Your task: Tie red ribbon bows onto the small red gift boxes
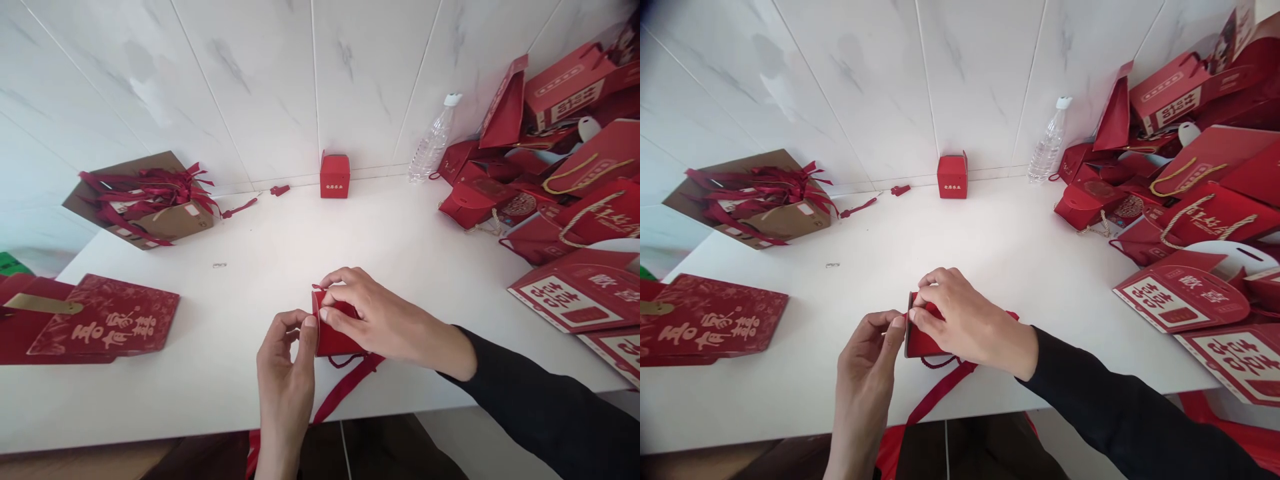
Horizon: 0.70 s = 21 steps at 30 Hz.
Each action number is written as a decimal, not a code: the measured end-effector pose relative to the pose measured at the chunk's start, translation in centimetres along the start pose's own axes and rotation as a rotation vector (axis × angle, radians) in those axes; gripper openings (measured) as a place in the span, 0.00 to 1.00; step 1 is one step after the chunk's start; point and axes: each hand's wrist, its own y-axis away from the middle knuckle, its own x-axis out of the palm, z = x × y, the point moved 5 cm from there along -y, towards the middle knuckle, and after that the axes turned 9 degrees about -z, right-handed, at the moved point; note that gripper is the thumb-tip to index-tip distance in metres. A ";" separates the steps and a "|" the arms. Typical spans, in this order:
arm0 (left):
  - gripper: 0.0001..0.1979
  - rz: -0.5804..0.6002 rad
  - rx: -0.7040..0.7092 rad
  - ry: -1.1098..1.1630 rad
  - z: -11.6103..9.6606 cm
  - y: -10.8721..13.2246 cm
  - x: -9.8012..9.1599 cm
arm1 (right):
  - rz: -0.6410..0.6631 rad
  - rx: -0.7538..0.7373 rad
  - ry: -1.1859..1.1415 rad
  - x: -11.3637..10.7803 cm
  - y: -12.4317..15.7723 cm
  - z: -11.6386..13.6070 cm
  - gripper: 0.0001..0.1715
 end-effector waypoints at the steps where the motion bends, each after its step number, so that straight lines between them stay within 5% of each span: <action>1: 0.13 -0.015 0.006 0.022 -0.1 0.0 0.0 | -0.018 0.004 -0.013 -0.4 0.3 0.0 0.08; 9: 0.06 -0.318 -0.180 0.502 1.5 -1.8 -4.7 | -0.095 0.340 -0.105 -2.7 6.4 -5.1 0.33; 13: 0.05 -0.526 -0.321 0.675 3.1 -2.1 -7.1 | -0.045 0.447 -0.197 -1.6 8.2 -7.1 0.26; 15: 0.09 -0.472 -0.401 0.670 4.2 -1.3 -6.3 | -0.044 0.434 -0.214 -1.3 8.2 -7.2 0.18; 17: 0.20 -0.290 -0.457 0.542 5.2 0.0 -4.5 | -0.063 0.423 -0.189 -1.3 8.1 -7.0 0.16; 21: 0.27 0.002 -0.350 0.211 5.6 1.7 -0.9 | -0.118 0.406 -0.085 -1.7 8.0 -6.6 0.17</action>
